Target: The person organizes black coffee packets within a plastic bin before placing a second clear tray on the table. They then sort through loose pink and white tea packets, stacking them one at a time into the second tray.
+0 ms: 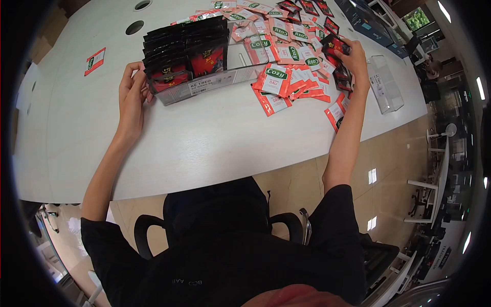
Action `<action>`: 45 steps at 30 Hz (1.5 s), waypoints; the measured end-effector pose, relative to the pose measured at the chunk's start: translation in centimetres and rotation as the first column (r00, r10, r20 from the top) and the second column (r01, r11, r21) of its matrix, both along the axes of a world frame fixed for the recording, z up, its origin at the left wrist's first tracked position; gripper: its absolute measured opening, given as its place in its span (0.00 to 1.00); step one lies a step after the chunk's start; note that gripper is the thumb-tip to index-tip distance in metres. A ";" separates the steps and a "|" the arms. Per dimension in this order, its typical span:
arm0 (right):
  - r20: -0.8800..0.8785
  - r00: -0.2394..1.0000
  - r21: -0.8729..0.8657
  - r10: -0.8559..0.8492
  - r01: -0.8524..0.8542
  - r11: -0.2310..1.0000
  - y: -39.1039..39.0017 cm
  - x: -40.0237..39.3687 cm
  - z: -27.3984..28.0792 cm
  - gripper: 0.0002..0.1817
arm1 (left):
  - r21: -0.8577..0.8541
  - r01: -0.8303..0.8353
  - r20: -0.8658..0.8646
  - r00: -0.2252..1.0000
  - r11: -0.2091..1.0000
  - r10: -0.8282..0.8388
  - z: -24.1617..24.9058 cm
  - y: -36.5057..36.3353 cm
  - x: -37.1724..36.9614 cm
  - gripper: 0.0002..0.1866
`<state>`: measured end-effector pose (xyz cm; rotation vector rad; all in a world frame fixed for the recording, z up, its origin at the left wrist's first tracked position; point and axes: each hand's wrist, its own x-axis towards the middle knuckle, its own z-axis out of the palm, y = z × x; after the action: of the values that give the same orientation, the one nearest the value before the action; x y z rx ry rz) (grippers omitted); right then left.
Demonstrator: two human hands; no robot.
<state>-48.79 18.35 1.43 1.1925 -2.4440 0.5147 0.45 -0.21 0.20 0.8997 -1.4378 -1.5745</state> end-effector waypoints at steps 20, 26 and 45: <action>0.095 0.386 -0.877 0.917 -0.404 0.261 -7.4 21.9 3.6 0.27 | -0.008 0.063 -0.034 0.997 0.998 -0.063 0.0 -0.3 0.1 0.12; 0.201 0.417 -0.516 0.886 -0.724 0.458 -7.2 25.4 1.7 0.22 | -0.023 0.071 -0.026 0.997 0.997 -0.071 -0.2 -0.2 0.0 0.13; 0.050 0.492 -0.614 0.869 -0.671 0.416 -7.4 24.9 3.0 0.13 | -0.022 0.088 -0.034 0.995 0.996 -0.089 -0.2 -0.3 0.1 0.12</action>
<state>-23.84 10.98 4.41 2.0806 -1.5466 1.6996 0.57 -0.54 0.01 0.8022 -1.4842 -1.6296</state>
